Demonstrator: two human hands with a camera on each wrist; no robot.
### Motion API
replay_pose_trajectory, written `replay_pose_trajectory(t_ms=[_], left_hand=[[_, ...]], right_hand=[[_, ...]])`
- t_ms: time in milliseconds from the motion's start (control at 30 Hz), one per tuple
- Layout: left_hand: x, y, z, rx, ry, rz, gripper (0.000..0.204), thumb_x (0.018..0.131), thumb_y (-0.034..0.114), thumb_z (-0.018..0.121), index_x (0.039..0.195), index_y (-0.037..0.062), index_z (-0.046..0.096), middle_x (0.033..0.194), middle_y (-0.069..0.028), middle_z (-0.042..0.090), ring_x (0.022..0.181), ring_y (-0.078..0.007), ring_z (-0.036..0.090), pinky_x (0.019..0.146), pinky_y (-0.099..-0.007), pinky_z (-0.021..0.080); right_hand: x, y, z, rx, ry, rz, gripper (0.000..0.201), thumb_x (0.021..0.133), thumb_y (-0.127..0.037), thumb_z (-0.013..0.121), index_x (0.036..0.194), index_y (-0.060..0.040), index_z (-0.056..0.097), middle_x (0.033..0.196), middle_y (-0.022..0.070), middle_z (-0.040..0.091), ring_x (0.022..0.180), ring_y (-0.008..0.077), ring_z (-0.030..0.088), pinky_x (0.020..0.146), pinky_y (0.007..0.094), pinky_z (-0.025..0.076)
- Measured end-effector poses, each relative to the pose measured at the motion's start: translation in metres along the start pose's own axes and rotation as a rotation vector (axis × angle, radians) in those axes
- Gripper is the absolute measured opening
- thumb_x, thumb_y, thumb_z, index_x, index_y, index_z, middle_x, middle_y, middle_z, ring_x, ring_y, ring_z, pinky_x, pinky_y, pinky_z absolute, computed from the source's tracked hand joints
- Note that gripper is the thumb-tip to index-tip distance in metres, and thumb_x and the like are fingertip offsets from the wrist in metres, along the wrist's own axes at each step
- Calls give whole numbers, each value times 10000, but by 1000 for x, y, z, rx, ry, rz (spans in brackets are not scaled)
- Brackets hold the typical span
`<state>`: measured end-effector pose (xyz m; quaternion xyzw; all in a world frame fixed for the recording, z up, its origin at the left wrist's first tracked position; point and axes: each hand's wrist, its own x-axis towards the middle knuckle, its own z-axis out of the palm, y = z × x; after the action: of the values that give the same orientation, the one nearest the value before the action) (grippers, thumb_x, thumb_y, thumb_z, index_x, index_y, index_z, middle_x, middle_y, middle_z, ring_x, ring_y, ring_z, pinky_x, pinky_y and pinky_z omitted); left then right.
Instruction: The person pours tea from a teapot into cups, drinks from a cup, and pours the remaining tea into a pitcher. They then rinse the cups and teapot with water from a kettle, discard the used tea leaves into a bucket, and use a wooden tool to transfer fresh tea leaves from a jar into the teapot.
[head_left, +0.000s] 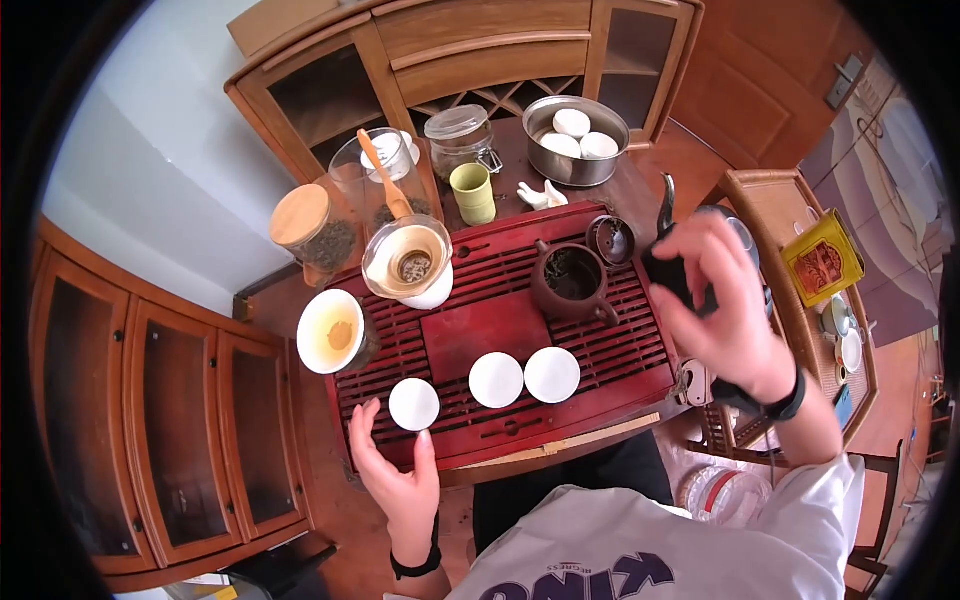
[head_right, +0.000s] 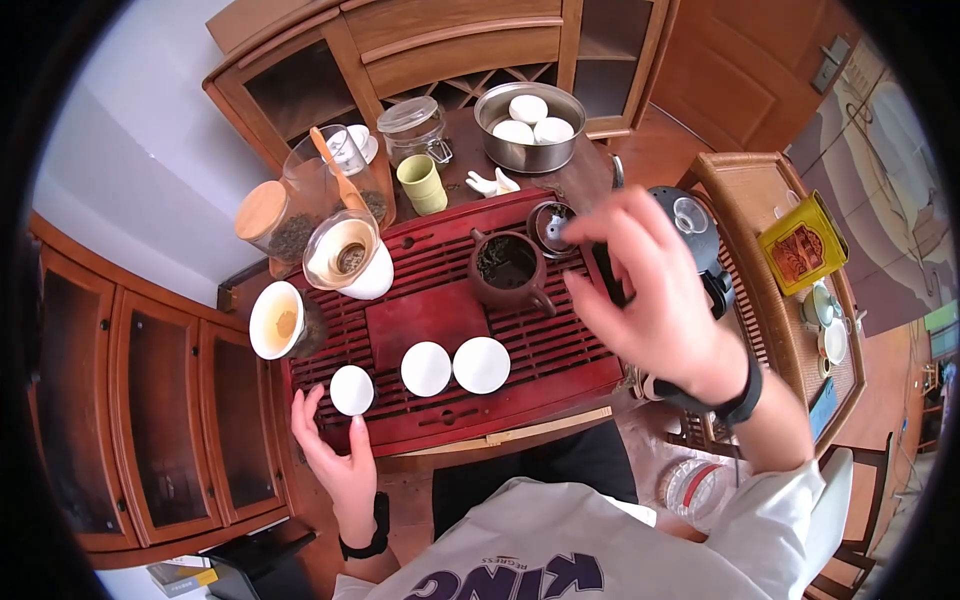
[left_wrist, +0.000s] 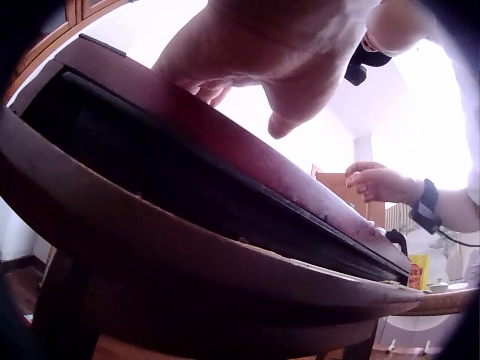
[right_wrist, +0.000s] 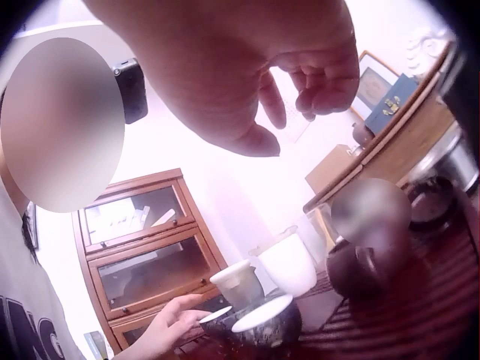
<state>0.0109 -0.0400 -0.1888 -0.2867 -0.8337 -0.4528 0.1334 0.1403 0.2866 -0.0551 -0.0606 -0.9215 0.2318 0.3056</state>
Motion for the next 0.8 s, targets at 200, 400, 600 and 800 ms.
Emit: replay_pose_trajectory(t_ms=[200, 400, 600, 800], left_hand=[[0, -22, 0, -55, 38, -42, 598, 900, 43, 616, 1440, -60, 381, 1340, -233, 566, 1270, -331, 541, 1134, -456, 353], [4, -17, 13, 159, 144, 35, 537, 977, 311, 540, 1333, -89, 497, 1262, -230, 626, 1189, -368, 600, 1056, -457, 440], [5, -16, 9, 224, 120, -17, 658, 958, 477, 546, 1346, -52, 500, 1263, -201, 639, 1175, -405, 603, 1024, -513, 455], [4, -15, 7, 263, 89, -48, 682, 964, 521, 521, 1340, -48, 506, 1267, -186, 645, 1175, -410, 604, 1064, -565, 414]], right_hand=[[119, 8, 8, -202, -35, -307, 249, 823, -75, 678, 1067, -81, 630, 1004, 104, 617, 863, 292, 628, 753, 390, 519], [219, 30, 64, -496, -160, -559, 207, 860, -101, 662, 1061, -99, 614, 1040, 84, 610, 928, 302, 634, 758, 422, 527], [286, 32, 122, -590, -311, -583, 207, 905, -157, 651, 1105, -114, 625, 1049, 104, 619, 989, 326, 649, 822, 453, 545], [307, 28, 178, -544, -454, -661, 274, 952, -214, 629, 1220, -157, 633, 1076, 117, 630, 1013, 336, 657, 834, 453, 557]])
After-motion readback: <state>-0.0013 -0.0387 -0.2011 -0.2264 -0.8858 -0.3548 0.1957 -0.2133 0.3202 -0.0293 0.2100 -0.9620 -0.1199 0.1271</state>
